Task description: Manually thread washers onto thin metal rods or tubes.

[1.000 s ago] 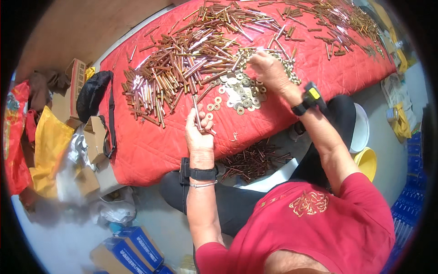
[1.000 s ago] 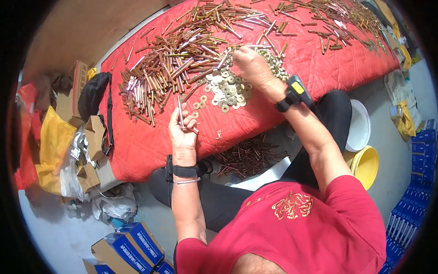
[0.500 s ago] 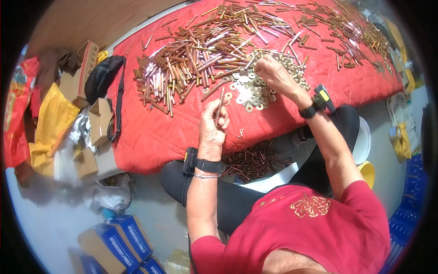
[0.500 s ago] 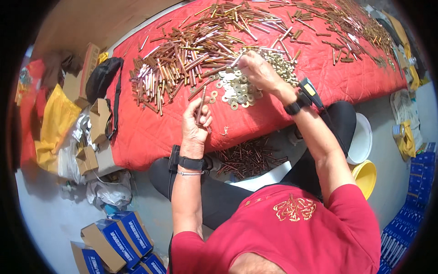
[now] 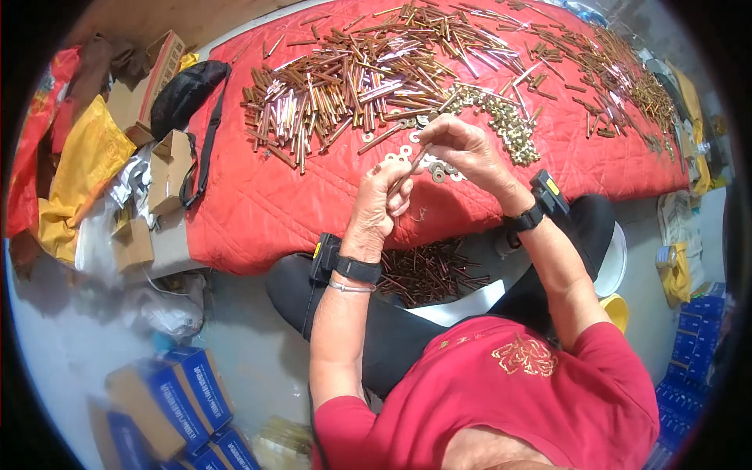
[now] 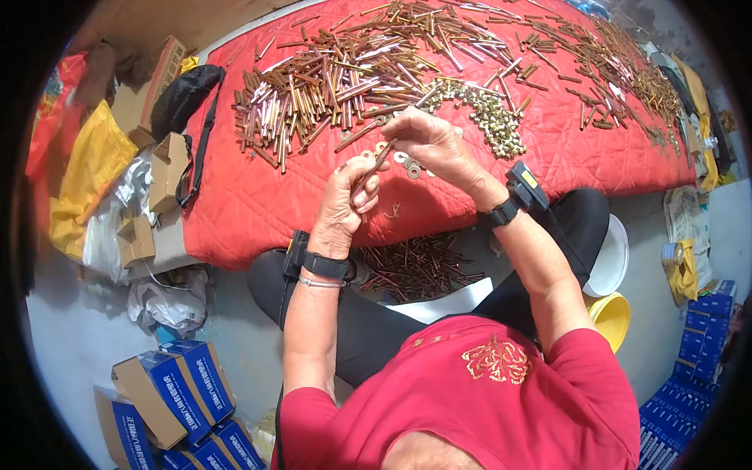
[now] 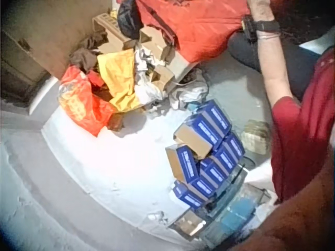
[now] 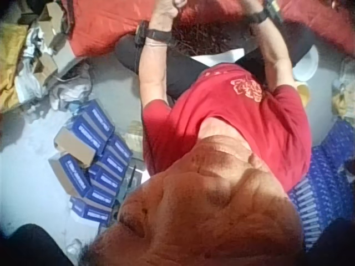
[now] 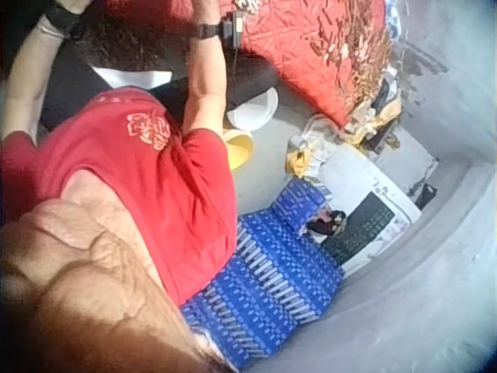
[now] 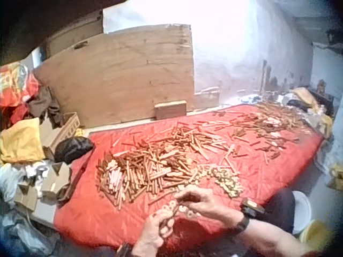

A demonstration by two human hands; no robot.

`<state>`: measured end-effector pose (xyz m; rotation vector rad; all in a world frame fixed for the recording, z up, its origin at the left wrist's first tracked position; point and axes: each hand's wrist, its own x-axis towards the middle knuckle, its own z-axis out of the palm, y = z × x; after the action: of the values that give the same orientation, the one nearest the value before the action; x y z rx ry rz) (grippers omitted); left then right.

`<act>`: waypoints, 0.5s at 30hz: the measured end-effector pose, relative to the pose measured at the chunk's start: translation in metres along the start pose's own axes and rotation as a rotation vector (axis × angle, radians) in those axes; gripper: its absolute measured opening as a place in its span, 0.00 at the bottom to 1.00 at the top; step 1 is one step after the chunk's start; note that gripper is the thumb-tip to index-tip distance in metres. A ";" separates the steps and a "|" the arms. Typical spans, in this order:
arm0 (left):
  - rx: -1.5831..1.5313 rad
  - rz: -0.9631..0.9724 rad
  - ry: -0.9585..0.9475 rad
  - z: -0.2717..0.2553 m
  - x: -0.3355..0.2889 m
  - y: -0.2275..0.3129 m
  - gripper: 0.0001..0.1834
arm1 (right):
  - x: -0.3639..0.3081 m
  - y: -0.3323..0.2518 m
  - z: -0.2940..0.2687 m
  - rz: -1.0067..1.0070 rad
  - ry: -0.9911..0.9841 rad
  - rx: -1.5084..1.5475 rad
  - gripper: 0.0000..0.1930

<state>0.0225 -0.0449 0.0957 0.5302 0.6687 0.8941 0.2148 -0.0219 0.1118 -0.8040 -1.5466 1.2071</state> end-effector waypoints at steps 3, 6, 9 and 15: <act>-0.033 -0.048 -0.063 0.001 -0.002 0.002 0.12 | 0.000 -0.013 -0.006 -0.013 -0.066 -0.127 0.12; 0.120 -0.020 -0.023 0.012 -0.006 0.005 0.12 | -0.001 -0.025 -0.009 -0.055 -0.122 -0.374 0.16; 0.306 0.054 -0.010 0.011 -0.007 0.006 0.11 | -0.004 -0.040 -0.003 0.034 -0.133 -0.453 0.17; 0.127 -0.004 -0.017 0.007 -0.003 0.006 0.12 | -0.009 -0.022 0.007 0.088 0.033 -0.145 0.15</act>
<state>0.0233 -0.0452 0.1057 0.6494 0.7145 0.8464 0.2119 -0.0388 0.1303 -0.9914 -1.5992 1.1486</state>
